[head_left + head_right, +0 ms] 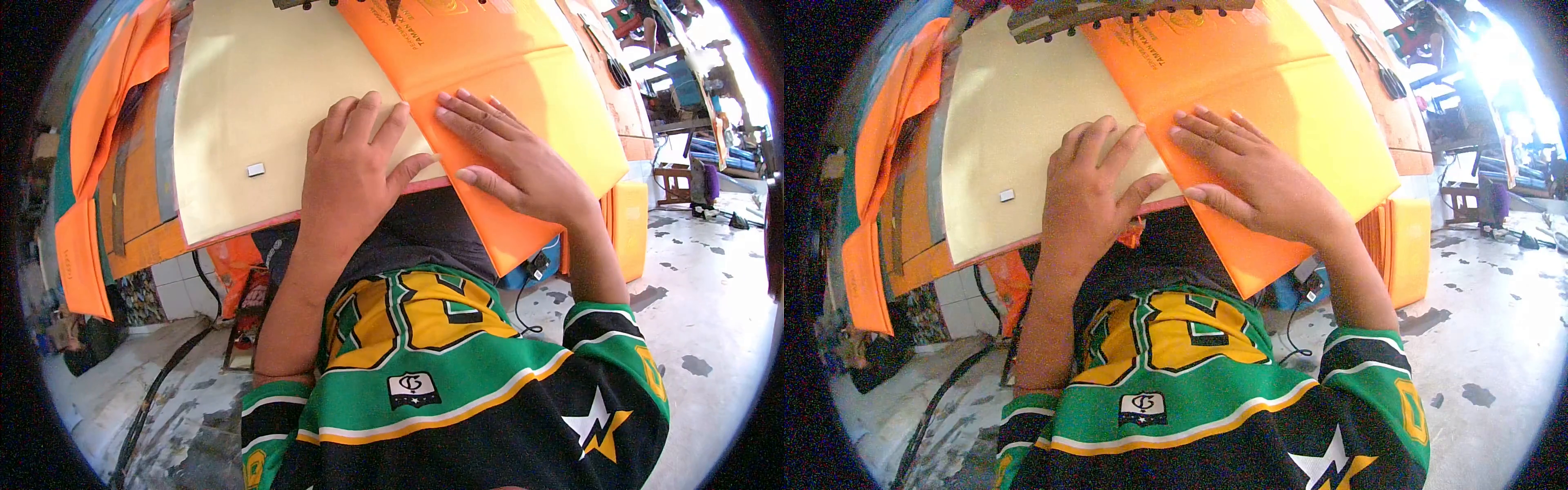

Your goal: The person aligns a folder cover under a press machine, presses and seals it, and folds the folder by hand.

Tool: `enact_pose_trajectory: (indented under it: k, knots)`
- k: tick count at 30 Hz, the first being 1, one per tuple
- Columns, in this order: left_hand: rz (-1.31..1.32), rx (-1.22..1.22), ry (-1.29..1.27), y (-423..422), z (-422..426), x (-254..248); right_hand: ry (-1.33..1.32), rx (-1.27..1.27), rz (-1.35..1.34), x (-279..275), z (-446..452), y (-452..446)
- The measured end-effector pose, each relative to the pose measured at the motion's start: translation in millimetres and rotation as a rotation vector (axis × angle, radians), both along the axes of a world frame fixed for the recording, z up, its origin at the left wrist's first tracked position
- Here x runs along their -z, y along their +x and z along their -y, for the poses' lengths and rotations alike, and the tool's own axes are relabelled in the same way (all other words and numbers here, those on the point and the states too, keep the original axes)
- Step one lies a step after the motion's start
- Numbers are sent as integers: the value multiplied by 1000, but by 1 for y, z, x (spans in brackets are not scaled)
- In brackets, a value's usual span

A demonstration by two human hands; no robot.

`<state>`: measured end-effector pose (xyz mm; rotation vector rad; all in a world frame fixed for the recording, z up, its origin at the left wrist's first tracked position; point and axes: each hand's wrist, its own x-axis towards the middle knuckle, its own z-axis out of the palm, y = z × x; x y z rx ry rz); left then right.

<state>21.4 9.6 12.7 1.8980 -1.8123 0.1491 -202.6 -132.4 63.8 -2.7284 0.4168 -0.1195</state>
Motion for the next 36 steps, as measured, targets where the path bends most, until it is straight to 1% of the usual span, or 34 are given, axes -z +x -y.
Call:
enact_pose_trajectory:
  k: [3,5,7,13,17,26,35,36]
  knots:
    - [9,7,10,-1,0,-1,12,-27,-17,-4,9,0]
    - [18,6,18,-1,1,-2,-82,-35,-47,-7,12,3]
    - [13,27,64,0,1,-3,-101,-40,-46,-7,14,8]
    - [-49,2,-42,-3,-4,8,-143,-41,-48,2,14,19]
    - [-79,-13,-48,-5,-5,9,-143,-57,5,6,16,21]
    - [-59,-7,-72,-5,-7,10,-245,-21,43,7,10,31]
    - [-67,-5,-84,-5,-5,11,-243,-25,13,7,13,33]
    - [-35,-17,-126,-5,-5,12,-245,-28,13,6,13,33]
